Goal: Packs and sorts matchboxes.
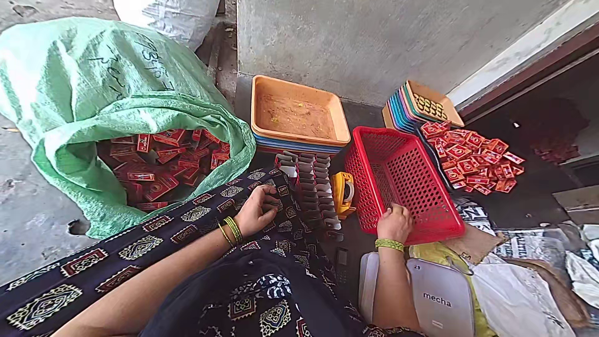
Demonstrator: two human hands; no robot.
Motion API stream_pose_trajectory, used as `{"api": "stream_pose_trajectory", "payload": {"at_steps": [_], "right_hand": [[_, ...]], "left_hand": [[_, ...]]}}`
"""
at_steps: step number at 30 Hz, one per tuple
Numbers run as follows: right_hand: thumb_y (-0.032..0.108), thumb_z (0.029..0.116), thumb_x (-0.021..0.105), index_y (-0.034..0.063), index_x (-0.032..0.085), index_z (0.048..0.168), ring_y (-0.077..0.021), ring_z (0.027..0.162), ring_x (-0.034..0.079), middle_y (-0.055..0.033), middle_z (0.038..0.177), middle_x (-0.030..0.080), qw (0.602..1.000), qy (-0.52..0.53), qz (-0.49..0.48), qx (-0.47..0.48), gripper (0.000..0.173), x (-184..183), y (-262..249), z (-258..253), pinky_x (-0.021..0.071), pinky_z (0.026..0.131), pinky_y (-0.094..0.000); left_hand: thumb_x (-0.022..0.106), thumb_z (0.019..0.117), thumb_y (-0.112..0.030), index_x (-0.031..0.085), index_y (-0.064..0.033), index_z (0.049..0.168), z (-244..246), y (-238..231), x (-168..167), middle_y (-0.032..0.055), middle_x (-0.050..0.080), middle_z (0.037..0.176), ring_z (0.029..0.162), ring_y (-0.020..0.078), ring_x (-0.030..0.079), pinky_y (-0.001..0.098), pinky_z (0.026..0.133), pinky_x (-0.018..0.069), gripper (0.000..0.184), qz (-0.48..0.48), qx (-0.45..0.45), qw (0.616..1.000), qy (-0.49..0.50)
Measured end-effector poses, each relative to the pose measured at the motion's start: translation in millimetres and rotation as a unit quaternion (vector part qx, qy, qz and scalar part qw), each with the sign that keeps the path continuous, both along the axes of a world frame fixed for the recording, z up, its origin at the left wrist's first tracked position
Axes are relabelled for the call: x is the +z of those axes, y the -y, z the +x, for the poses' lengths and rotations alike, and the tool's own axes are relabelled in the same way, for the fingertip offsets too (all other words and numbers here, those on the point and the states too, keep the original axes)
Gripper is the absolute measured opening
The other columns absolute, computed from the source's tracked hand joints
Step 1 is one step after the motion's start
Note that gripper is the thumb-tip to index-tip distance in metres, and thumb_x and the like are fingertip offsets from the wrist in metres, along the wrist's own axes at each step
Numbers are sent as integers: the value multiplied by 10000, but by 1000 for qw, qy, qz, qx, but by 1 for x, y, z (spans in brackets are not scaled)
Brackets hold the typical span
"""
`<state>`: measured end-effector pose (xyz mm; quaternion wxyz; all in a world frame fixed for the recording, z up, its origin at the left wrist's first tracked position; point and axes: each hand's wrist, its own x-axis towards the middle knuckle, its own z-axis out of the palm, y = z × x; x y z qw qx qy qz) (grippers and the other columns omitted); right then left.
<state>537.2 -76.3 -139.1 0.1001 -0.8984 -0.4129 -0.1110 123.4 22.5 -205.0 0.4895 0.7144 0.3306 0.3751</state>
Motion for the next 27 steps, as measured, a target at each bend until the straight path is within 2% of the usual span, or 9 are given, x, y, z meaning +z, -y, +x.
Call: {"api": "stream_pose_trajectory", "payload": {"at_steps": [2,4,7,11,14,17,21,23,27], "right_hand": [[140,1027,495,6,712,1190,-400,1178,639,-235,1223,676,988,0,17,156,302,-10,1,-19,491,1046,-551],[205,989,596,84,755,1148,-320,1179,655,-144,1197,718,963,-54,-61,259,256,-32,-3,-34,494,1065,-499],[250,911,732,141,767,1177,-318,1235,608,-124,1245,697,940,-117,-196,252,290,-66,-12,-47,465,1079,-517],[184,971,651,92,756,1119,-320,1207,627,-139,1204,705,933,-121,-230,250,204,-66,-17,-53,477,1055,-520],[241,1051,537,89,693,1179,-276,1098,692,-123,1113,731,936,-143,-152,283,253,-25,-15,-65,526,999,-473],[269,1069,515,102,695,1170,-175,968,721,-71,1032,744,919,-167,0,358,266,19,-13,-94,582,890,-383],[169,1022,627,34,688,1126,-62,796,670,-35,912,718,828,-288,162,452,181,47,-26,-150,576,747,-242],[125,993,657,16,683,1110,-69,744,667,-31,870,717,785,-376,179,459,162,49,-34,-179,580,694,-248],[119,1012,613,-33,585,1178,-117,843,696,-73,936,716,733,-485,262,399,227,38,-46,-222,594,775,-297]], "left_hand": [[632,929,-199,433,6,1384,0,0,1,152,559,1340,1028,160,707,348,856,635,537,1,2,1000,-4],[625,932,-190,437,11,1381,1,0,0,154,564,1335,1031,165,706,349,858,634,527,-2,1,1000,-6],[614,938,-176,459,12,1354,0,1,1,149,565,1339,1054,169,699,344,867,629,483,-1,-5,1000,-7],[605,955,-169,535,14,1261,-3,-1,2,147,601,1274,1072,174,692,344,899,618,363,20,-12,1000,-10],[593,975,-185,592,-4,1196,-3,0,5,125,646,1214,1058,144,687,326,923,600,286,43,-19,999,-17],[608,1016,-307,606,-25,1256,3,7,13,115,659,1240,1095,136,680,334,970,582,371,71,-32,996,-34],[662,961,-512,489,4,1424,10,17,39,156,621,1359,1274,214,604,431,1086,508,715,124,-57,990,-25],[704,929,-520,443,34,1435,11,23,52,158,658,1286,1198,195,655,413,1044,548,794,120,-50,991,-20],[751,929,-379,324,57,1477,5,27,61,149,693,1190,1071,162,705,381,974,583,821,58,31,998,11]]}}
